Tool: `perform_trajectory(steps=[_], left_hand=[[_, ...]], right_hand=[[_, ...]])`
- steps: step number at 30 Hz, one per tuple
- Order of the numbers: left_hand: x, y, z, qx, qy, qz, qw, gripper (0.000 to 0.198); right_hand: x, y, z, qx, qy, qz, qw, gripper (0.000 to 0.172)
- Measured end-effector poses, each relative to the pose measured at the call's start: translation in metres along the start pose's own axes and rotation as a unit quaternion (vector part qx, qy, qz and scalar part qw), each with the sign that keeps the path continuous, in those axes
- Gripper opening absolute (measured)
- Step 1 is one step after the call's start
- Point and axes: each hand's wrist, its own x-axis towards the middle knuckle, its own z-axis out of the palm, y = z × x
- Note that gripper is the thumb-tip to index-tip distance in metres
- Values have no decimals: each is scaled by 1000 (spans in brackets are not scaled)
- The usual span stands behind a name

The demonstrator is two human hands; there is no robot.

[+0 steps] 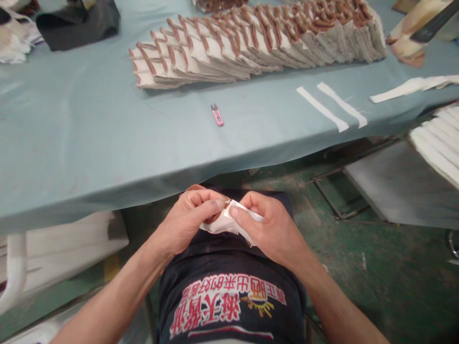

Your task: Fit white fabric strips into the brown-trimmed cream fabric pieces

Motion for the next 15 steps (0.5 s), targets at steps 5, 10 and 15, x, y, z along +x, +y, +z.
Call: perform_trajectory(steps=[5, 10, 15], left_hand=[[0, 0, 2, -11, 12, 0, 1000, 23], [-1, -1, 1, -31, 6, 7, 999, 24], [-6, 3, 8, -27, 25, -7, 999, 16]], right_hand=[[-1, 5, 7, 13, 16, -4, 1000, 33], [0, 10, 10, 26, 23, -6, 999, 32], [0, 13, 12, 32, 20, -8, 999, 32]])
